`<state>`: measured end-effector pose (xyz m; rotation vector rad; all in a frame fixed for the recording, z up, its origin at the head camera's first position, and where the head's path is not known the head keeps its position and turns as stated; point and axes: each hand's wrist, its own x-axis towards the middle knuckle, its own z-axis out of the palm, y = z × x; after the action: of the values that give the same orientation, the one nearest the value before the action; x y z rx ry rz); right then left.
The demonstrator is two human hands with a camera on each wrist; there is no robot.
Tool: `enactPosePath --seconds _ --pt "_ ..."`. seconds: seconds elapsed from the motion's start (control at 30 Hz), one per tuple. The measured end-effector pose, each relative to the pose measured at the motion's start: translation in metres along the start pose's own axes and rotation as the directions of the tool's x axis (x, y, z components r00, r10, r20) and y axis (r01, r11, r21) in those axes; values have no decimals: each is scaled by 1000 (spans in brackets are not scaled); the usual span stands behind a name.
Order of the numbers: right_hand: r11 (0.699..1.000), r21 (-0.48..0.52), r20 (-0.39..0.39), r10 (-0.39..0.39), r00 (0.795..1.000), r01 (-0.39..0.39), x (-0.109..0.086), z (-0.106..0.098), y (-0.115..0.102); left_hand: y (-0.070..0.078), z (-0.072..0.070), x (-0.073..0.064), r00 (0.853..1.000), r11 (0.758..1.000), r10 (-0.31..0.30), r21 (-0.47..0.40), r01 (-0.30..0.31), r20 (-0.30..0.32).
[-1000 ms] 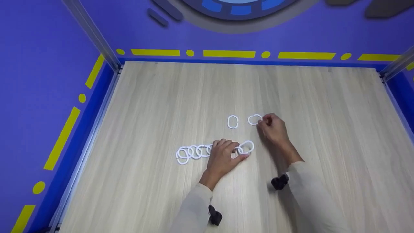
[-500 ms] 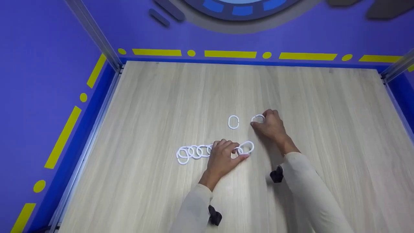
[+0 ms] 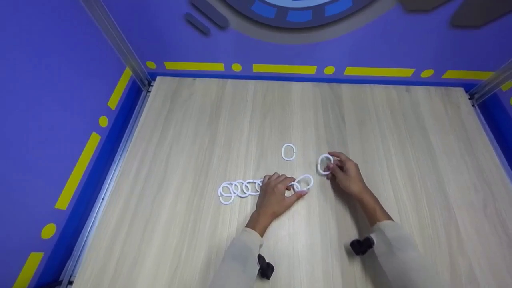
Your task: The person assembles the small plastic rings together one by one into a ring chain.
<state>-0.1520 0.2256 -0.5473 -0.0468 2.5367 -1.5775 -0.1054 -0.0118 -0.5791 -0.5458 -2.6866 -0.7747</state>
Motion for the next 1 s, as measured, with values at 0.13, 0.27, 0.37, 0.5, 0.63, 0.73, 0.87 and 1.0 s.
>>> enactPosePath --seconds 0.13,0.27,0.37,0.5,0.63,0.73,0.87,1.0 --pt "991 134 11 8 1000 -9 -18 5 -2 0 0 0 1000 1000 -13 -1 13 9" --pt "983 168 43 -82 996 74 -29 8 -7 0 -1 1 1000 1000 -14 -3 14 22" --pt "981 152 105 -133 985 116 -32 9 -8 0 -1 1 999 1000 -15 -8 15 30" --pt "986 80 148 -155 977 144 -33 12 -9 1 -2 -1 999 1000 -17 -16 18 36" --pt "980 -10 111 -198 974 201 -33 18 -11 0 -2 0 999 1000 -10 -14 11 31" --pt "967 -74 90 -239 967 246 -31 22 -11 0 -2 0 1000 1000 -6 -15 7 26" --pt "955 -115 63 -268 961 274 -29 23 -8 0 -2 -1 1000 1000 0 -20 0 27" --pt "962 -111 22 -247 969 248 -27 23 -4 1 0 -3 999 999 28 40 -29 19"
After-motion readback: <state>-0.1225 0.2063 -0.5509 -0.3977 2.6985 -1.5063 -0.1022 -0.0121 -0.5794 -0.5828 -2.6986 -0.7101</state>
